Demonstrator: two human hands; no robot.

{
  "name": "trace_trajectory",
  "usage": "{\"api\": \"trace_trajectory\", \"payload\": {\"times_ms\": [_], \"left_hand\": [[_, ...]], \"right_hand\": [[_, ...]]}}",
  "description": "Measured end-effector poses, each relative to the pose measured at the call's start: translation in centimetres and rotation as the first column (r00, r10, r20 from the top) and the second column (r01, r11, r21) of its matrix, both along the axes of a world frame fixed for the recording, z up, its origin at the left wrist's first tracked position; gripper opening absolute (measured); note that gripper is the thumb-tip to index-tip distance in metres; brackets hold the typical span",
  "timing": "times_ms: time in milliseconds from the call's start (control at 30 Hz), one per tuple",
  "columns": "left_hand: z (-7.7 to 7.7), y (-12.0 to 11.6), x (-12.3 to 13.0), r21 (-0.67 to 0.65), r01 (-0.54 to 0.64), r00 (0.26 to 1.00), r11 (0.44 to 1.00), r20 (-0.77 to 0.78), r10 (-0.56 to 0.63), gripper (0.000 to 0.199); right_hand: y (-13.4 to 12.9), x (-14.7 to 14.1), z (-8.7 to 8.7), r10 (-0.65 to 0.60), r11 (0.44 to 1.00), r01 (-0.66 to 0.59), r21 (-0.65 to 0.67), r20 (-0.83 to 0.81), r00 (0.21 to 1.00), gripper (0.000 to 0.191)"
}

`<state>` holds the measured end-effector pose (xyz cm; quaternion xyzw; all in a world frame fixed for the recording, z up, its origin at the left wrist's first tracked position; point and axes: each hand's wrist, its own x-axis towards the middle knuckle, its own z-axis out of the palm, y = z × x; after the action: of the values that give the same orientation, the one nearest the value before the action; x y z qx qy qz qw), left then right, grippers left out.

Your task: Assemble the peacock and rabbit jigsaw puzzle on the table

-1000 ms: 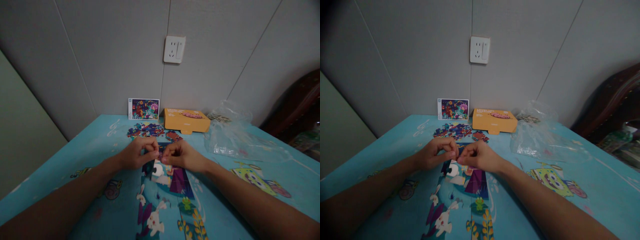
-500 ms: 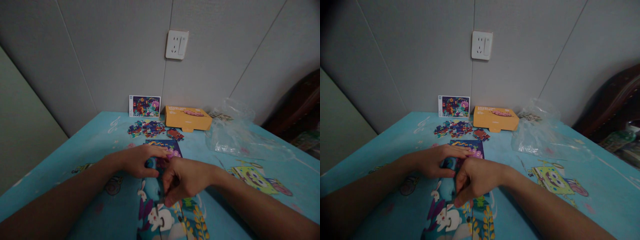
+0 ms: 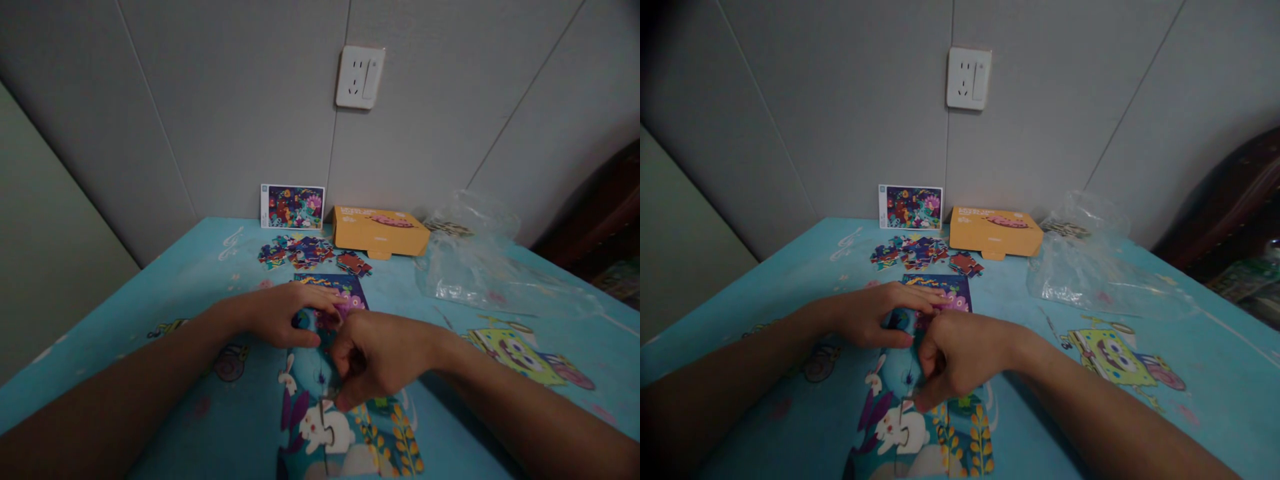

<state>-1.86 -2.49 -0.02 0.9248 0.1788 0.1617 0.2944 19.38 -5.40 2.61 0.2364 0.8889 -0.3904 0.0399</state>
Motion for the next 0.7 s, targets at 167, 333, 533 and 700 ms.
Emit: {"api": "trace_trajectory", "payload": {"times_ms": [167, 333, 533, 700], "left_hand": [[-0.21, 0.21, -0.11, 0.024, 0.023, 1.0, 0.999, 0.007, -0.023, 0.039], [-0.24, 0.29, -0.18, 0.04, 0.024, 1.0, 0.999, -0.004, -0.024, 0.038], [-0.28, 0.28, -0.25, 0.022, 0.021, 1.0, 1.0, 0.003, -0.021, 0.043], [0.01, 0.15, -0.1, 0.02, 0.024, 1.0, 1.0, -0.004, -0.024, 0.041]], "right_hand": [[0.31, -0.07, -0.09, 0.028, 1.0, -0.029, 0.013, 0.073, 0.997, 0.023], [0.31, -0.08, -0.23, 0.042, 0.998, -0.046, 0.039, 0.091, 0.995, 0.025], [0.32, 0.0, -0.43, 0.039, 0.999, -0.04, 0.012, 0.065, 0.997, 0.024], [0.55, 0.26, -0.85, -0.044, 0.983, 0.028, -0.18, -0.084, 0.996, 0.021]]}}
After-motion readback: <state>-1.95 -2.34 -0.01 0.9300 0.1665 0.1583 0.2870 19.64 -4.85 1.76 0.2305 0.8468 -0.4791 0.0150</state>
